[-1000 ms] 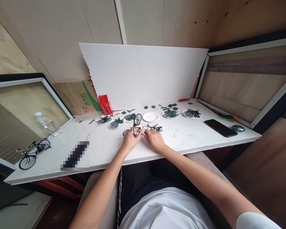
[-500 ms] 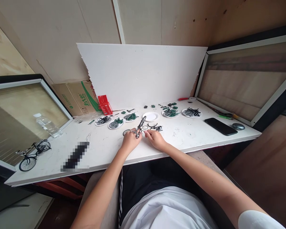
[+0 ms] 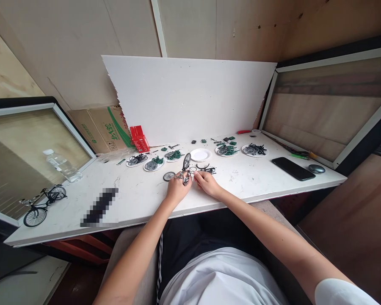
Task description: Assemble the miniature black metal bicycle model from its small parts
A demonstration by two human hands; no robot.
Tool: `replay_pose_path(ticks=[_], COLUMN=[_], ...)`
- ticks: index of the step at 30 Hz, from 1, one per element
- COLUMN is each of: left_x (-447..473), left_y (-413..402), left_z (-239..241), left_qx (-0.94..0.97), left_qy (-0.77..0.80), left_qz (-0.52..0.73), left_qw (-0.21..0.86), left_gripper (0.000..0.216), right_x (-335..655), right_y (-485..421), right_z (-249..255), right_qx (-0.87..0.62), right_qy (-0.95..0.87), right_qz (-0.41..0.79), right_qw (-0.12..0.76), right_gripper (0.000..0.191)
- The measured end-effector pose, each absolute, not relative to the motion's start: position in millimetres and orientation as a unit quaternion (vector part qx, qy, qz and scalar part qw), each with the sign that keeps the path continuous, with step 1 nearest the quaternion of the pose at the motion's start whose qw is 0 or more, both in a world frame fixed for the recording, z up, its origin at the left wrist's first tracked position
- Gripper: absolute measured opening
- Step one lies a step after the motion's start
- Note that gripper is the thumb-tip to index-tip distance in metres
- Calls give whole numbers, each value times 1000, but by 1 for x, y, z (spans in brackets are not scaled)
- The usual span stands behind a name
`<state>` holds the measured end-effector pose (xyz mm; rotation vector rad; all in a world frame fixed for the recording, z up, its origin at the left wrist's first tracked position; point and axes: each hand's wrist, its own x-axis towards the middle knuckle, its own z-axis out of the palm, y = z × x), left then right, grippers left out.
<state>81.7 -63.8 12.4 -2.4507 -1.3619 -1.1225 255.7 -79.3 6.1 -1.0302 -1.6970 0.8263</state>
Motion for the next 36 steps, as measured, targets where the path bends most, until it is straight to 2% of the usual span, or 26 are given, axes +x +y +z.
replay_pose_path(ticks=[6, 13, 16, 27, 32, 36], left_x=[80, 80, 81, 88, 90, 90], left_y=[-66, -67, -68, -70, -71, -71], left_z=[14, 18, 19, 10, 12, 14], left_qx=[-788, -782, -792, -795, -788, -779], left_qy=[-485, -477, -468, -453, -438, -447], left_qz=[-378, -401, -392, -392, -423, -438], left_qw=[16, -9, 11, 91, 90, 47], left_gripper=[22, 26, 23, 24, 25, 22], right_x=[255, 256, 257, 261, 257, 256], right_y=[-80, -80, -82, -84, -88, -87], right_z=[4, -2, 0, 6, 9, 8], right_qx=[-415, -443, -437, -381, -380, -400], right_qy=[-732, -746, -743, -674, -666, -682], right_qz=[219, 145, 177, 417, 399, 345], right_qw=[494, 475, 474, 477, 502, 506], right_gripper=[36, 39, 43, 55, 54, 50])
